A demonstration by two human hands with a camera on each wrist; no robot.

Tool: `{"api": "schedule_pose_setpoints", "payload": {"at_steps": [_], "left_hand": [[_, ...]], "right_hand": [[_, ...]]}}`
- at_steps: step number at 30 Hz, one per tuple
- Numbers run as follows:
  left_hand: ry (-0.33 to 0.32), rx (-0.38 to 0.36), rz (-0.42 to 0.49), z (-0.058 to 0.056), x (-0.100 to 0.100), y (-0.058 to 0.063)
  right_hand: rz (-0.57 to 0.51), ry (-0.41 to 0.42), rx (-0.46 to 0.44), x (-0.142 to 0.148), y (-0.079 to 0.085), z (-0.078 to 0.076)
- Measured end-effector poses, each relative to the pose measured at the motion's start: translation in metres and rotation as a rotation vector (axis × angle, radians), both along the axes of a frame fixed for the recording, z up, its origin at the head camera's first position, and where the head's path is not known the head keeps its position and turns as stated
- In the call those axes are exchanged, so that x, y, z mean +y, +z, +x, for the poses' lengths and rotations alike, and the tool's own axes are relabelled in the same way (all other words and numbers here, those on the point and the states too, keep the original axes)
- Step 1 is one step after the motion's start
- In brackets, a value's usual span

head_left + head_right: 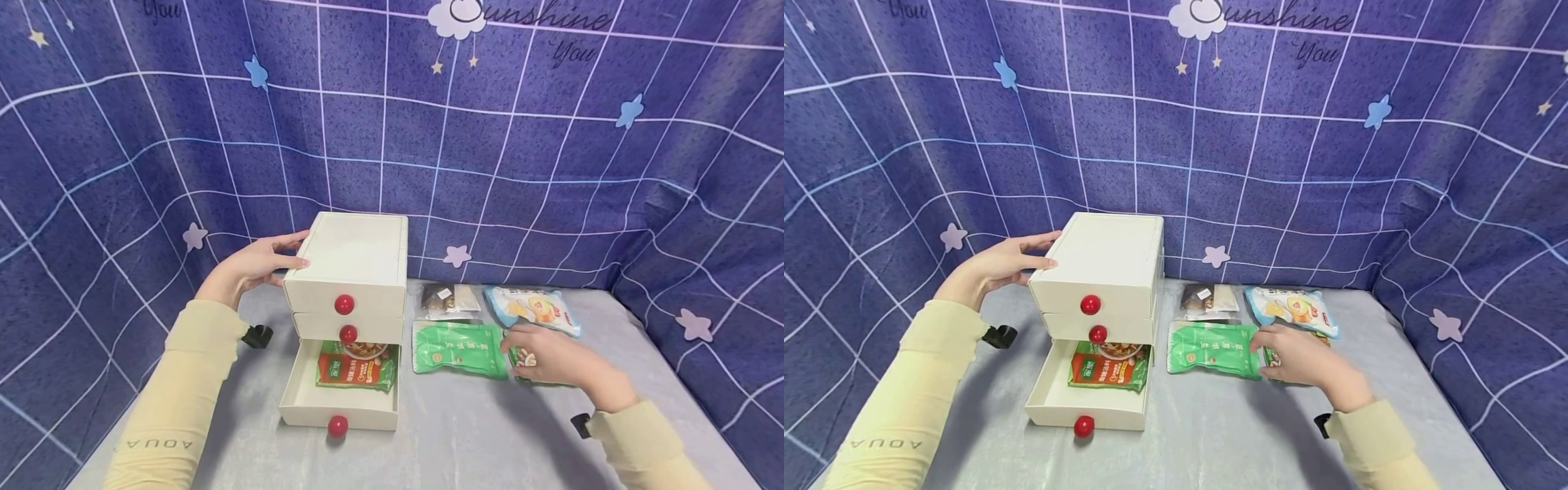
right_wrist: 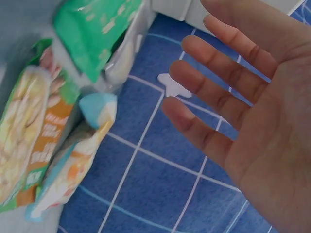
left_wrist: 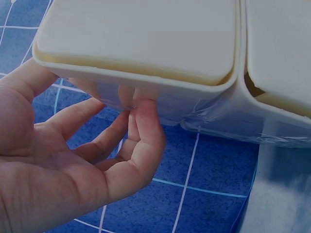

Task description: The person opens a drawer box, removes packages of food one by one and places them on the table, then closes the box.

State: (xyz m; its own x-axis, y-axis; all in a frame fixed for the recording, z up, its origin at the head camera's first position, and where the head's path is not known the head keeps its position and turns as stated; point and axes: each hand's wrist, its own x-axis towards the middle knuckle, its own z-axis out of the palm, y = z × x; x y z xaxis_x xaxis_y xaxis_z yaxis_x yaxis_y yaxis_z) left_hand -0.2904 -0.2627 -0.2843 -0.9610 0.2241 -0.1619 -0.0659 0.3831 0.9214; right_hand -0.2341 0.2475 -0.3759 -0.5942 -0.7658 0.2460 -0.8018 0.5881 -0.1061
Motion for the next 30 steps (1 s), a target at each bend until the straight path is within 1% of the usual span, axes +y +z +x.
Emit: {"api": "schedule_pose_setpoints", "payload": {"at_steps": [4, 11, 15, 23, 30], "left_hand": [[0.003, -0.002, -0.001, 0.0, 0.0, 0.0], [0.004, 0.001, 0.003, -0.001, 0.0, -0.001], [0.003, 0.002, 0.002, -0.001, -0.001, -0.002], [0.0, 0.01, 0.002, -0.001, 0.0, -0.002], [0.006, 0.01, -0.001, -0.001, 0.001, -0.002]], "right_hand": [[0.008, 0.003, -0.001, -0.01, 0.004, 0.002], [0.001, -0.02, -0.014, -0.031, 0.012, 0.004], [-0.01, -0.012, -0.014, -0.042, 0.018, 0.006], [-0.05, 0.039, 0.024, -0.06, 0.026, 0.009], [-0.12, 0.121, 0.069, -0.074, 0.023, 0.007]]}}
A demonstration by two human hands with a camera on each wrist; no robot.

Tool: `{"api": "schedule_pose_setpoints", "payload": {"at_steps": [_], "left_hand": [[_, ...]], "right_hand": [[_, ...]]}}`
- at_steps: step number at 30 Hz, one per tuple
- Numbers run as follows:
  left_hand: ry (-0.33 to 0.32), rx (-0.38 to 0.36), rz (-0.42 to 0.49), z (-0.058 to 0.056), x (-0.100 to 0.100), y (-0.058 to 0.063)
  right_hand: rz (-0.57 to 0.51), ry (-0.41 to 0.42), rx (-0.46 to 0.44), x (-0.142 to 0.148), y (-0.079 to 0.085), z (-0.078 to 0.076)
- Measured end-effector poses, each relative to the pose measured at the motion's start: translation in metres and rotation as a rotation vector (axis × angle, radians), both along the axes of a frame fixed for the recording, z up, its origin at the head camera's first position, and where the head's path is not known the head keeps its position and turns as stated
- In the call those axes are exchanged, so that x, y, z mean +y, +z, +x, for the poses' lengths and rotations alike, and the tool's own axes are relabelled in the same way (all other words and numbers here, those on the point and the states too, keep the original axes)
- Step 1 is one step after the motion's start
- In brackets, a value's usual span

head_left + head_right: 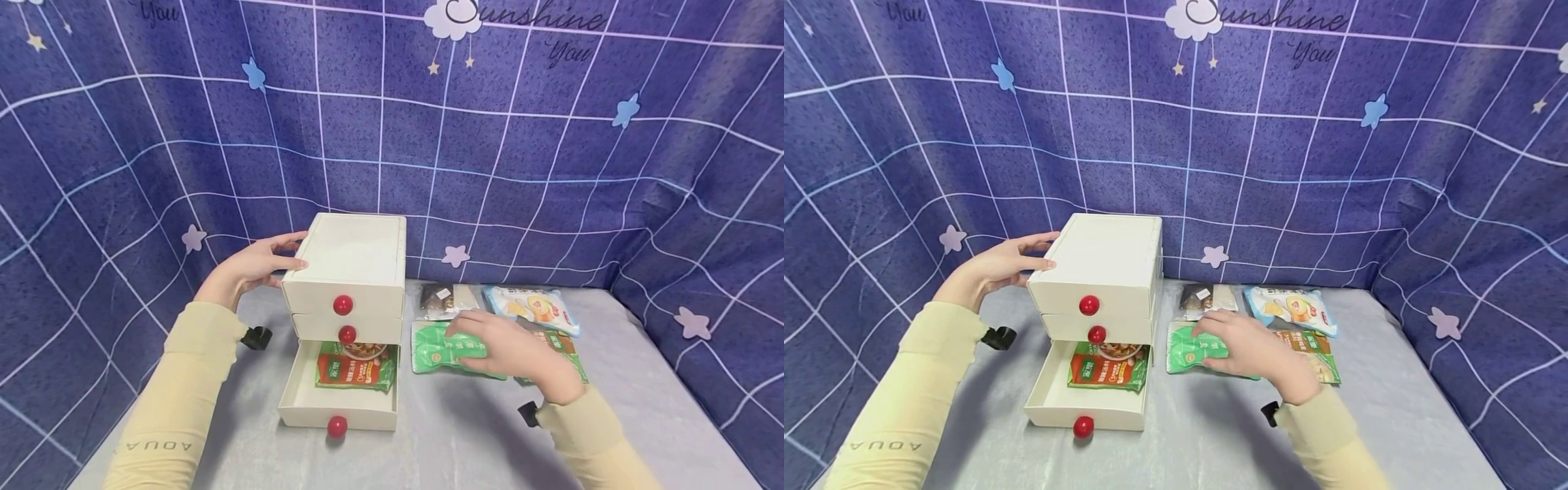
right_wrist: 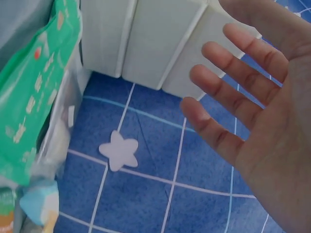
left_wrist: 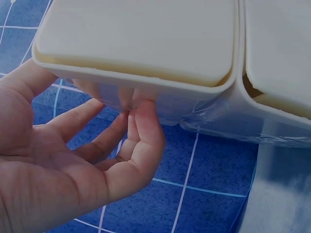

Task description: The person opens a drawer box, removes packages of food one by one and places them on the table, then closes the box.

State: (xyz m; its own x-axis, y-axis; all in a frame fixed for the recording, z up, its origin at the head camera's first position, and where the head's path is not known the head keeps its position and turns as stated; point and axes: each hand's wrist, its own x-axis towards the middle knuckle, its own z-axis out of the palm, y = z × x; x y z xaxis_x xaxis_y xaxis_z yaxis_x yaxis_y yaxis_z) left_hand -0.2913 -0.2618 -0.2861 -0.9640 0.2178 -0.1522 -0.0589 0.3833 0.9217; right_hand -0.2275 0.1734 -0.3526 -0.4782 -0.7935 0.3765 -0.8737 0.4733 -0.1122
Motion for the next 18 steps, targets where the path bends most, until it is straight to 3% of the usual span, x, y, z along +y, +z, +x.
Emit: {"api": "schedule_pose_setpoints", "payload": {"at_steps": [18], "left_hand": [[0.007, -0.001, 0.016, -0.002, -0.002, -0.004]], "right_hand": [[-0.069, 0.062, 0.02, -0.046, -0.011, -0.003]]}}
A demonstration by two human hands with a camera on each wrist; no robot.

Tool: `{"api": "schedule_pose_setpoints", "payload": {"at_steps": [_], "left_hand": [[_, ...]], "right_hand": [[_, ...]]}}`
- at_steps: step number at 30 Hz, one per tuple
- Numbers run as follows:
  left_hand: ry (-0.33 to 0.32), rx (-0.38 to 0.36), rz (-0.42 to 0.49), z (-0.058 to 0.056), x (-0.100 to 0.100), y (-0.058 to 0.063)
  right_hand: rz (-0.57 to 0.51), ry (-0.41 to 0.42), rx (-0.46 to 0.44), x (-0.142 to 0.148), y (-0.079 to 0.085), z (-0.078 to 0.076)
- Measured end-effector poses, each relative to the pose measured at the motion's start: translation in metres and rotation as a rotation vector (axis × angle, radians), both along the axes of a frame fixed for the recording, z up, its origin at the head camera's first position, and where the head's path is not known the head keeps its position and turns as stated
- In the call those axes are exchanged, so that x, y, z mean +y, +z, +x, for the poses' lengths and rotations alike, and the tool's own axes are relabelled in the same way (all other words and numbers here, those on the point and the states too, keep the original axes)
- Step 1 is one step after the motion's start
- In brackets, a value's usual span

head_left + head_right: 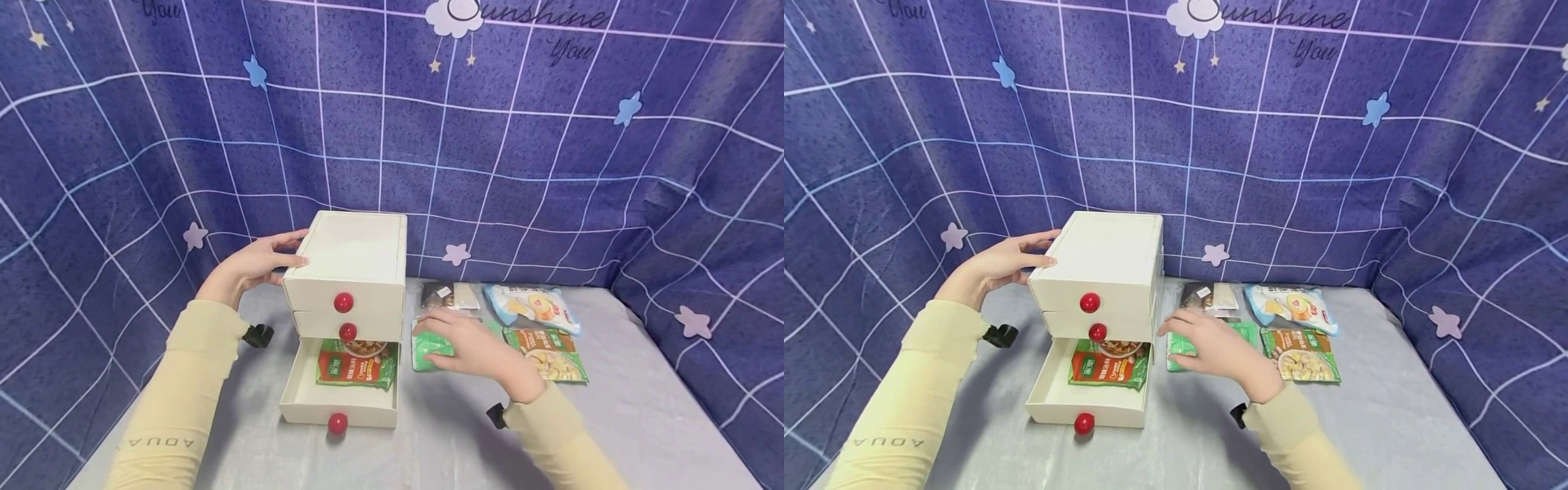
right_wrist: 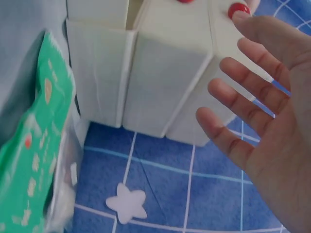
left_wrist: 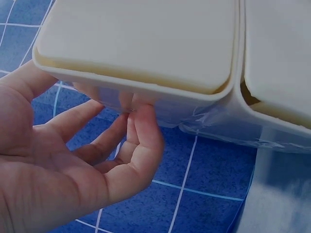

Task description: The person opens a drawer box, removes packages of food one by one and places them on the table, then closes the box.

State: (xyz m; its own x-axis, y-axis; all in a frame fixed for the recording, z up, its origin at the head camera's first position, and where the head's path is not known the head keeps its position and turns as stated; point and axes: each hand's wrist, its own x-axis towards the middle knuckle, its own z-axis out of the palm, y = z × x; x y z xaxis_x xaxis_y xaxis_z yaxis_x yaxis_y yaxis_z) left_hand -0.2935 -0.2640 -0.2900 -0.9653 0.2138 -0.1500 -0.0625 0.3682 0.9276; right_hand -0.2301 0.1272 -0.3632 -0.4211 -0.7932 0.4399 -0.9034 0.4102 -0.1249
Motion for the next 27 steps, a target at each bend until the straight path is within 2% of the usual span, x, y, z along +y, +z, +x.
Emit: {"api": "schedule_pose_setpoints", "payload": {"at_steps": [14, 23, 27], "left_hand": [[0.014, 0.042, -0.015, -0.004, -0.003, -0.006], [0.045, 0.126, -0.132, 0.0, 0.002, -0.005], [0.052, 0.147, -0.144, 0.001, 0.003, -0.006]], "right_hand": [[-0.002, -0.01, 0.009, -0.03, -0.01, 0.005], [-0.006, 0.025, 0.033, -0.047, -0.022, 0.007], [0.012, 0.046, 0.069, -0.056, -0.03, 0.008]]}}
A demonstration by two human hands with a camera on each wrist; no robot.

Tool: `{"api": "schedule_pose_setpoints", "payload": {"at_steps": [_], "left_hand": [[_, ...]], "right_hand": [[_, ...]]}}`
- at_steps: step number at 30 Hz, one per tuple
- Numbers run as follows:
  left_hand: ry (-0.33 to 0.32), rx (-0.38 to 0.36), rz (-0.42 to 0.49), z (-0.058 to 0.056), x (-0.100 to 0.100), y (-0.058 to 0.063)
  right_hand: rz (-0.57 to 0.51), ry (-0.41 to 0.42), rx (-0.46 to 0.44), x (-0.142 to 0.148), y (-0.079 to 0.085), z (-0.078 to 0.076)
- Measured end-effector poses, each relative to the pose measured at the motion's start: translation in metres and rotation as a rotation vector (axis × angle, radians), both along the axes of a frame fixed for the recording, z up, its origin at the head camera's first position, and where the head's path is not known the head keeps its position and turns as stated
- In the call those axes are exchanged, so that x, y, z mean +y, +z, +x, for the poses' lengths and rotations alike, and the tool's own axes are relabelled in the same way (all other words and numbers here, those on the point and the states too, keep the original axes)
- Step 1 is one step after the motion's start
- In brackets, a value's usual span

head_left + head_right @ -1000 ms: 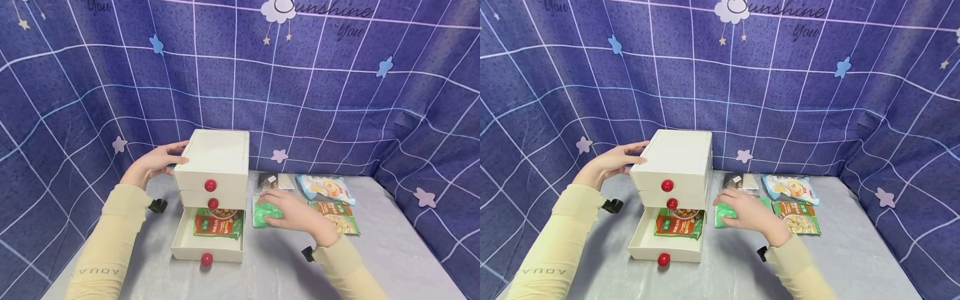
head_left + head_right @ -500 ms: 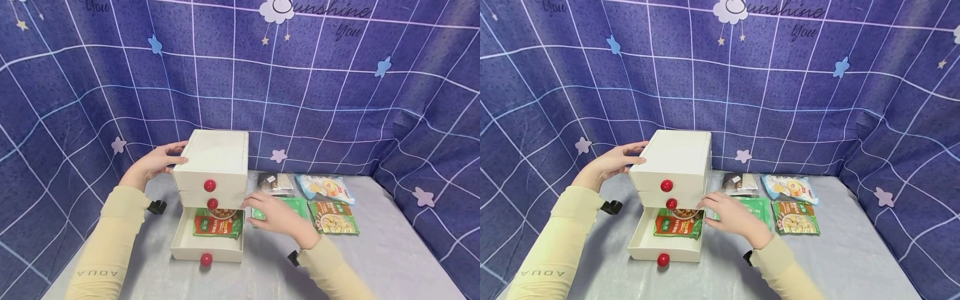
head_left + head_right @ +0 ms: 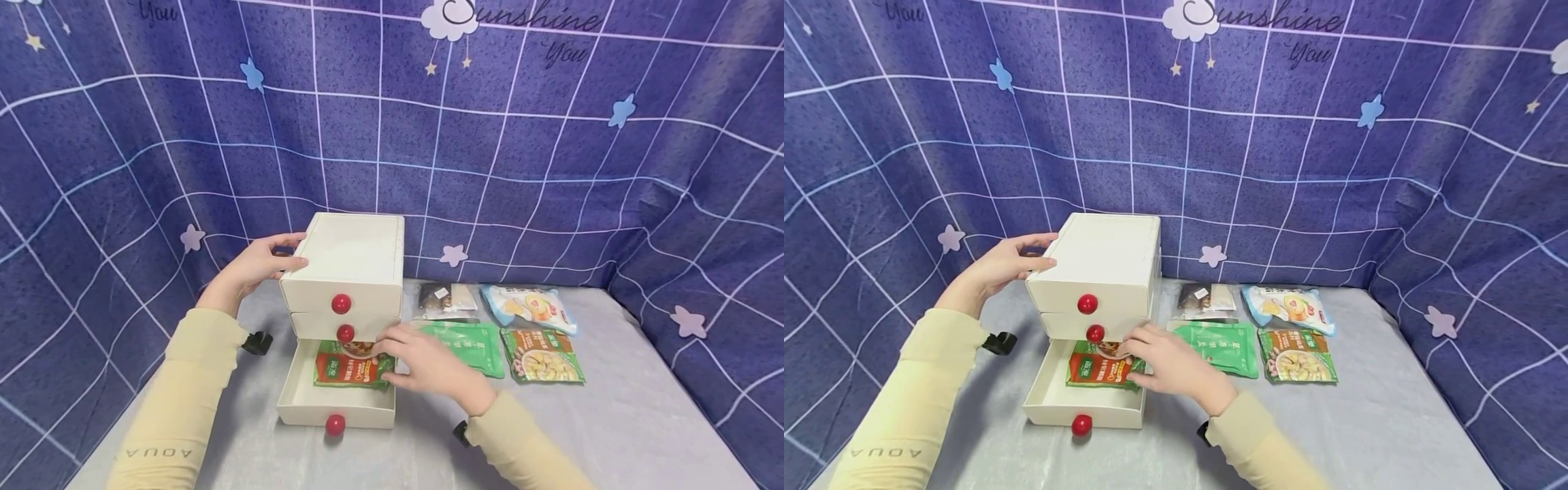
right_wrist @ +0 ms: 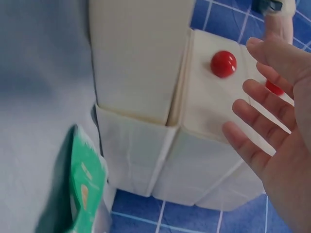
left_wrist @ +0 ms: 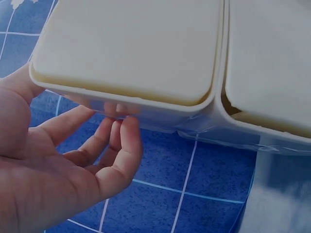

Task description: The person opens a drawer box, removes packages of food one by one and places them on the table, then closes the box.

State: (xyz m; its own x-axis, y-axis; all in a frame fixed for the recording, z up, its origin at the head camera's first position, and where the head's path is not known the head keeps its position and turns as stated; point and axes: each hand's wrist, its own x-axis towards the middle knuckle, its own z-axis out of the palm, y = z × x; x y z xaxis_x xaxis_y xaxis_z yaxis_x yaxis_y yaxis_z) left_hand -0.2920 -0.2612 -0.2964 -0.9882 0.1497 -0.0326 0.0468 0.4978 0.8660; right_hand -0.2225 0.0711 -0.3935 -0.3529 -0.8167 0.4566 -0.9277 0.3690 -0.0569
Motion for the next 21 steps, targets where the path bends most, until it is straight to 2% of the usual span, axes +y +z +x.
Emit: {"api": "schedule_pose_setpoints", "payload": {"at_steps": [9, 15, 21], "left_hand": [[0.011, -0.02, 0.037, -0.001, 0.0, -0.004], [0.024, -0.035, 0.066, -0.004, -0.002, -0.009], [0.021, -0.028, 0.07, -0.003, -0.001, -0.008]], "right_hand": [[0.073, -0.001, 0.043, -0.022, -0.012, 0.003], [0.083, 0.006, 0.072, -0.031, -0.022, 0.0], [0.135, -0.022, 0.089, -0.038, -0.03, -0.003]]}}
